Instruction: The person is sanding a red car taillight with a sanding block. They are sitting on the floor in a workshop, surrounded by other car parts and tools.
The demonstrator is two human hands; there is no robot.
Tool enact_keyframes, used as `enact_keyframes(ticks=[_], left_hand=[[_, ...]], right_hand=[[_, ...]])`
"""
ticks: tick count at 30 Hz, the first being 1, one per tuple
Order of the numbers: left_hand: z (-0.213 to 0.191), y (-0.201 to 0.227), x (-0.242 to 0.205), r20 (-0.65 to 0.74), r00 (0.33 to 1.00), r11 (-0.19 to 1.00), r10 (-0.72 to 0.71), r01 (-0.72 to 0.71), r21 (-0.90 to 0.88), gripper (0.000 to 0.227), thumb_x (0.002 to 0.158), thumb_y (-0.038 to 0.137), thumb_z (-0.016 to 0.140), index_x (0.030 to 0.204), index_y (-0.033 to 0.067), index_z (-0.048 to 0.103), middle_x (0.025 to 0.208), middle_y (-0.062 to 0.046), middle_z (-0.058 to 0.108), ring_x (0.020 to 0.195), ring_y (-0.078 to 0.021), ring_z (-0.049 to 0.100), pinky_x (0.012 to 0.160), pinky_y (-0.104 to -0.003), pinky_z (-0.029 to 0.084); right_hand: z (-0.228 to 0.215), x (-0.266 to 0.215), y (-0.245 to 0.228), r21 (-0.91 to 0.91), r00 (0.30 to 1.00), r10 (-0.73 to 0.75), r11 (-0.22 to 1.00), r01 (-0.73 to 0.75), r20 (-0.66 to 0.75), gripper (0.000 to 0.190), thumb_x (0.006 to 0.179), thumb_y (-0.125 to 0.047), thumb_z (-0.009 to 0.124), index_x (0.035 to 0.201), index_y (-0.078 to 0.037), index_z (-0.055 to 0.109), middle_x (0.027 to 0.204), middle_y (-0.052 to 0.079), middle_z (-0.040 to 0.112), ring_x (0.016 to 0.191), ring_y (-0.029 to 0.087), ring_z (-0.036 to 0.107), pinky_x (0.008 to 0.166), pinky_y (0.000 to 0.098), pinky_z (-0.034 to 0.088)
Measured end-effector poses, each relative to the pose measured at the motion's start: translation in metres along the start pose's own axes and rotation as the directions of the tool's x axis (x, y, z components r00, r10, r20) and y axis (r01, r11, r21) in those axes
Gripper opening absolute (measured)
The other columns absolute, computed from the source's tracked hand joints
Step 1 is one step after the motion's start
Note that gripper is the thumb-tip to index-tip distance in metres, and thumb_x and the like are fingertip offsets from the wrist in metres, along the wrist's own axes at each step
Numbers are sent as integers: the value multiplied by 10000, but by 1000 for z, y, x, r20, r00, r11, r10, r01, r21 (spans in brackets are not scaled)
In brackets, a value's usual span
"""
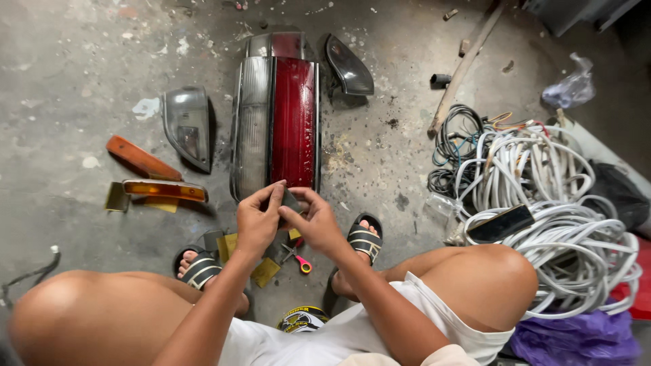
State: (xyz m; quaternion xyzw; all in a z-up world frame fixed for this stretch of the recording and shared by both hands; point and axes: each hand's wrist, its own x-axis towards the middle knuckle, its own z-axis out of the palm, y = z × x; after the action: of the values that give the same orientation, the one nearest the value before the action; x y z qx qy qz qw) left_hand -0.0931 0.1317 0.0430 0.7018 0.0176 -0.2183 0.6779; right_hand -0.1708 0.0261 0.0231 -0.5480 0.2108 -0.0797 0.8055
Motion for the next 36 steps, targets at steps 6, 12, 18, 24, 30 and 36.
enact_keyframes(ticks=[6,12,18,24,30,36], left_hand=[[-20,32,35,23,791,596,612,-480,644,347,937,388,755,1225,196,743,1149,-73,716,1134,-330,655,910,-530,513],[-20,25,71,-30,972,750,235,-161,641,820,912,509,713,1597,207,379,1541,-276,422,1412,-520,410,1073,-706,381],[-23,18,73,17,993,836,113,-104,539,843,909,563,677,1622,308,306,1533,-306,408,1373,-551,458,1079,-679,417],[-22,14,76,31,995,823,90,-92,561,852,934,620,620,1643,339,242,1549,-289,377,1423,-500,422,1062,-654,425],[-22,21,75,37,994,819,100,-104,564,846,949,600,619,1643,292,246,1536,-312,380,1413,-526,420,1043,-681,430],[-20,10,79,20,989,816,145,-131,562,843,933,604,641,1634,305,281,1516,-318,404,1398,-539,429,1042,-677,430]], right_hand=[[-53,30,-22,-454,938,-287,874,174,-194,134,876,11,682,999,-41,687,906,136,736,717,197,700,607,362,615],[-19,39,-29,-887,776,-584,193,420,240,540,900,71,537,1384,-136,654,1388,166,653,1352,361,541,1168,599,307],[-9,47,32,-897,717,-545,-194,397,435,614,933,-54,518,1541,-136,496,1583,95,484,1478,246,414,1231,533,170],[-20,135,10,-926,771,-522,-114,359,364,462,1028,-154,582,1489,-140,556,1513,158,540,1432,328,472,1176,600,302],[-5,90,15,-889,705,-555,-164,427,441,488,980,-71,566,1467,-52,549,1491,231,541,1402,415,486,1159,566,363],[-20,161,-7,-905,710,-603,-50,422,364,405,998,-63,600,1401,-91,634,1433,182,604,1380,374,514,1174,517,366]])
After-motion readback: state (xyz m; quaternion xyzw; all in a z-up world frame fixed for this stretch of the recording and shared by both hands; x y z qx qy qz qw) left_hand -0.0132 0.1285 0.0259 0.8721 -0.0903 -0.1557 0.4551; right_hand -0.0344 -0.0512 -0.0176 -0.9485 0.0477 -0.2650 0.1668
